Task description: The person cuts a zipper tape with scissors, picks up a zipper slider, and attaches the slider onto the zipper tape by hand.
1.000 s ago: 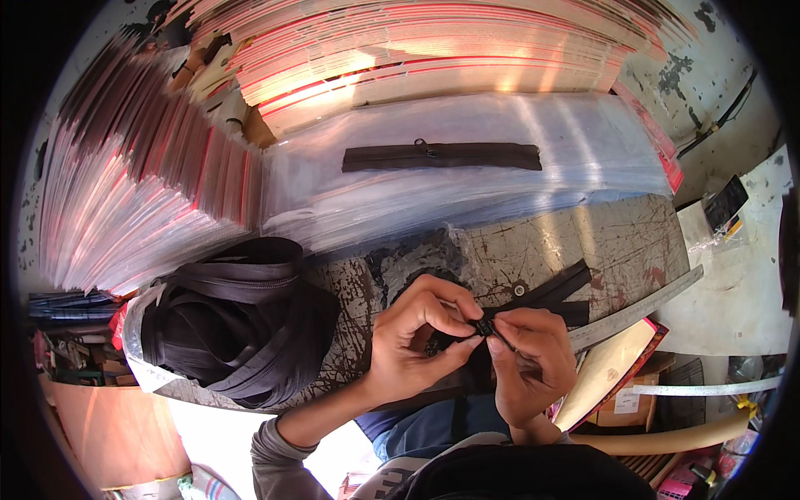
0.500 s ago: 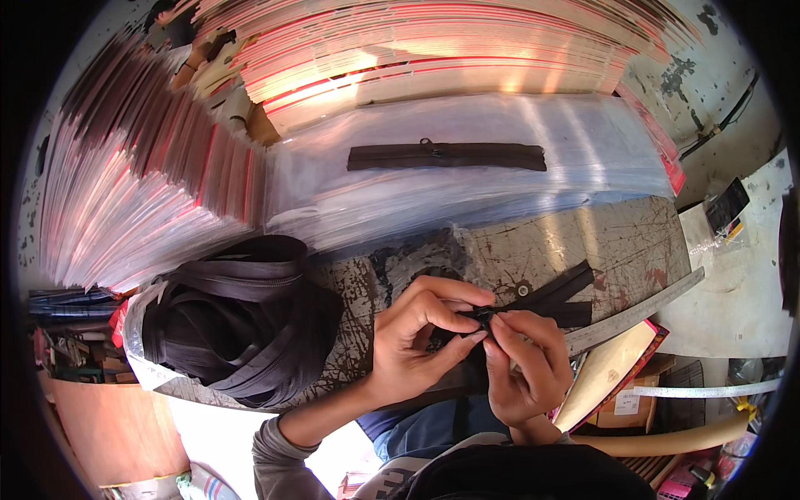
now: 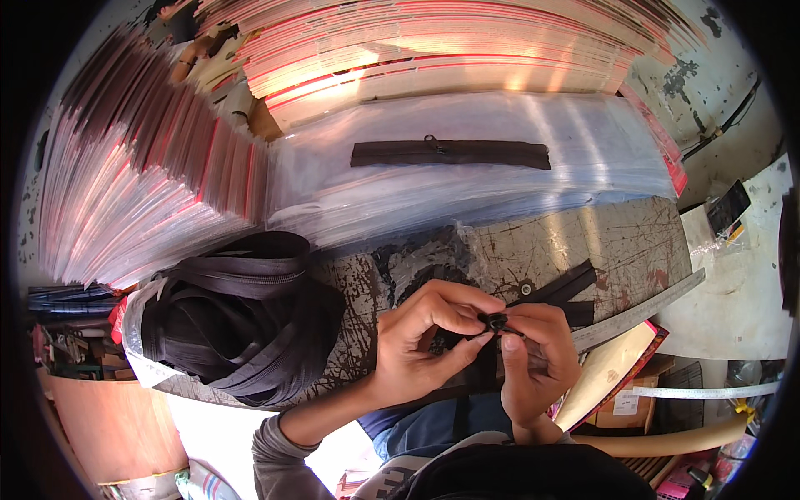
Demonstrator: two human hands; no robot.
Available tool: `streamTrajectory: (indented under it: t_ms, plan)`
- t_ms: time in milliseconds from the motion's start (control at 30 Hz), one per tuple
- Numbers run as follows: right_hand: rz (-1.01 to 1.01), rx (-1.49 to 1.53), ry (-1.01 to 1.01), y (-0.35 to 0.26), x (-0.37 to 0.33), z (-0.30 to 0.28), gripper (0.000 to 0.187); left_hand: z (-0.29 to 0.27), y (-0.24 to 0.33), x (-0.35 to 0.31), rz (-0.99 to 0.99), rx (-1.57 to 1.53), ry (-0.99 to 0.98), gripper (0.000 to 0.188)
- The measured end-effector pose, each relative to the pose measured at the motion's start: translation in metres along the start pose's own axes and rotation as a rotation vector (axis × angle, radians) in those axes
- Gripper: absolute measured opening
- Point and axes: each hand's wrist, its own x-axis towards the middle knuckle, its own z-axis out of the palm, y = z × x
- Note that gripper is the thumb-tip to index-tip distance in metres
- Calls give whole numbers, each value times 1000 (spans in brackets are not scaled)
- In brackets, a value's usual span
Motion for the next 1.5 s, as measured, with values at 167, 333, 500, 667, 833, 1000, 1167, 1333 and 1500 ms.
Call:
streamTrajectory:
  t_ms: [167,333,500,667,833,1000,1167,1333,1500]
  plan:
    - [28,10,-32,-1,3,-1,9,3,-1,-1,-36,-67,41,17]
    - [142,61,-48,-3,4,-2,7,5,-3,-2,-64,-118,47,17]
    - [89,137,-40,7,6,-14,10,2,-2,1,-96,-122,45,20]
    - [113,354,55,12,10,-17,10,0,-1,2,-277,-120,74,16]
    - [306,531,24,9,14,-14,9,1,-6,0,-349,-136,150,15]
    - [316,543,29,10,14,-13,10,3,-3,2,-457,-130,166,14]
    - [254,487,-36,15,11,-16,15,0,-3,3,-505,116,-27,12]
    - [264,431,-123,10,12,-14,20,-3,-6,3,-387,152,-77,13]
    - [250,370,-118,10,11,-8,22,0,-7,1,-459,6,-28,14]
